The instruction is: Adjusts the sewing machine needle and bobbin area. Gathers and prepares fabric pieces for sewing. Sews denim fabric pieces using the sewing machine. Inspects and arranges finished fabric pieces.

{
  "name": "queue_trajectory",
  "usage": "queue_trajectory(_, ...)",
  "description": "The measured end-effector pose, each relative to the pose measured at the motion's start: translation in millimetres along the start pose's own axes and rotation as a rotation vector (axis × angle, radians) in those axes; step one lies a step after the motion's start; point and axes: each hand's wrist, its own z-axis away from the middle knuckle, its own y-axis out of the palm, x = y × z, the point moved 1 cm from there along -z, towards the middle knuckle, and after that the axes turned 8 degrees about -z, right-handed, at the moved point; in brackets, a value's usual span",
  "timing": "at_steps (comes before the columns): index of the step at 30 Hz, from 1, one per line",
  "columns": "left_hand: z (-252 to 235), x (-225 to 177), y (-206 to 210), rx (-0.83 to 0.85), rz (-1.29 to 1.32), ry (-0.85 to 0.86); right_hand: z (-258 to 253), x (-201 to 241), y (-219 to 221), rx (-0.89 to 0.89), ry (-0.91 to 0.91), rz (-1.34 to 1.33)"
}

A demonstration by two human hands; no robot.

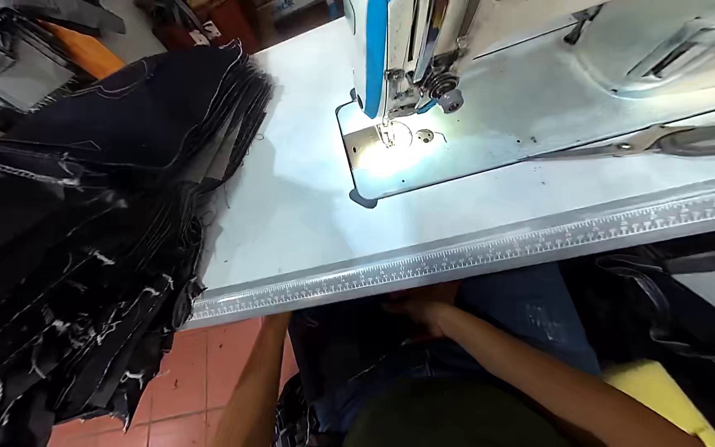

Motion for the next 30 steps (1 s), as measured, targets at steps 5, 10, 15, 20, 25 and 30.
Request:
queue_trajectory(5, 88, -22, 66, -0.908, -0.129, 1.054, 66, 20, -1, -0.140, -0.361, 0.965)
queue_trajectory(10, 125, -110, -36, -1.101, 0.192, 1.210, 167, 36, 0, 0.494, -1.057, 0.865)
queue_trajectory(15, 66, -218, -122, -0.981, 0.223, 0.864, 195, 74, -18, -0.181, -1.295, 0.747)
queue_trajectory(20, 49, -244, -124, -1.036, 0.247, 0.878, 194, 77, -49, -0.244, -1.289, 0.616)
queue_trajectory(25, 67, -202, -113, -0.907, -0.088, 1.493, 182, 133, -62, -0.624, -1.620, 0.958)
queue_trajectory(30, 107, -172, -118, -0.725, -0.037, 1.624, 181, 154, -71, -0.327, -1.965, 1.343)
